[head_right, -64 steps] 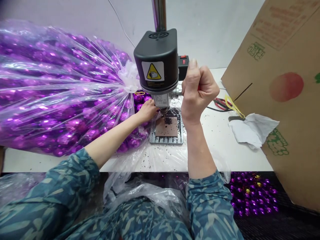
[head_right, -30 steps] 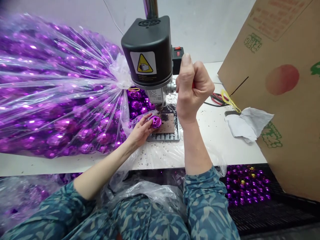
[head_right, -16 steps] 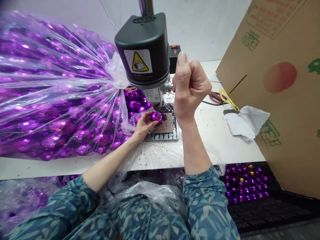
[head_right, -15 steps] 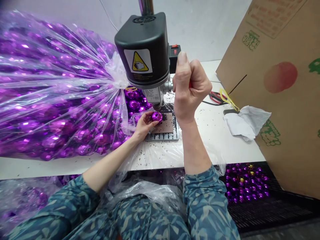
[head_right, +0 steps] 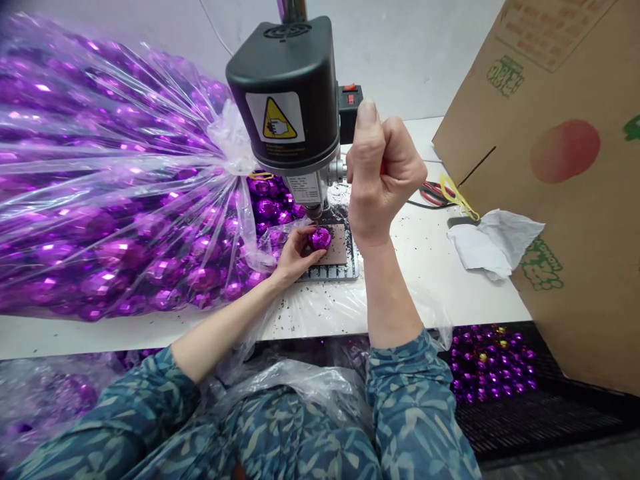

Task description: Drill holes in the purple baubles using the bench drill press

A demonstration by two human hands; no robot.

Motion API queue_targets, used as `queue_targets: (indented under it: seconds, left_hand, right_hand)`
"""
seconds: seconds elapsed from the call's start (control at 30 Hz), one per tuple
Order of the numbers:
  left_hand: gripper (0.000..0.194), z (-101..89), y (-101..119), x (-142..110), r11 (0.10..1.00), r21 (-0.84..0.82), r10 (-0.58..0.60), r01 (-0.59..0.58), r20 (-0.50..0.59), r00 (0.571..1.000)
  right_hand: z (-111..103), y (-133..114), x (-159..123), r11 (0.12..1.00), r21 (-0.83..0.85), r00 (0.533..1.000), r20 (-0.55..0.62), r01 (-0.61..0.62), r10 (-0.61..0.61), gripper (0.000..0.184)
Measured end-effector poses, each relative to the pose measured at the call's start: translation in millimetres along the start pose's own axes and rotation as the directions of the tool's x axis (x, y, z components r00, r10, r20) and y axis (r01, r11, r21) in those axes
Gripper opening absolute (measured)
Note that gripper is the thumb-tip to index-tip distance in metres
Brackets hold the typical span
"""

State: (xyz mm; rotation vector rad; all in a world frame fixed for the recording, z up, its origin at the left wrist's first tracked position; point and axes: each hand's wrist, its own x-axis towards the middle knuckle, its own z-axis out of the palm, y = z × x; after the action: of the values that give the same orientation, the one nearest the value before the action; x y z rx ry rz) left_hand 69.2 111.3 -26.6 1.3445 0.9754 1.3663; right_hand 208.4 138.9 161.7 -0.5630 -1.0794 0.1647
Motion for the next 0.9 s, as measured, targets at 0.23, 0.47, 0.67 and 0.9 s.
queue_targets:
  seconds: [0.23, 0.47, 0.67, 0.9]
  left_hand:
    - [0.056, 5.8, 9, -1, 0.997, 0.054, -0.051, 0.054, -0.07, 0.996]
    - [0.06, 6.2, 7, 0, 0.997, -0.009, -0.077, 0.077, -0.056, 0.995]
    - [0.059, 4.7, 3, 1, 0.998, -0.016, -0.059, 0.058, -0.039, 0.997]
    - [0.055, 4.0, 5, 0, 0.998, 0.003, -0.055, 0.055, -0.047, 0.997]
  right_hand:
    - [2, 1, 1, 0.996, 0.092, 0.999, -0.033, 0.005, -0.002, 0.057]
    - [-4, -4, -11, 0.996, 0.086, 0.998, -0.066, 0.004, 0.001, 0.062]
    - [-8, -2, -20, 0.999, 0.047, 0.996, -0.084, 0.021, -0.017, 0.055]
    - [-7, 11, -24, 0.967, 0.21, 0.985, -0.125, 0.142, -0.117, 0.059]
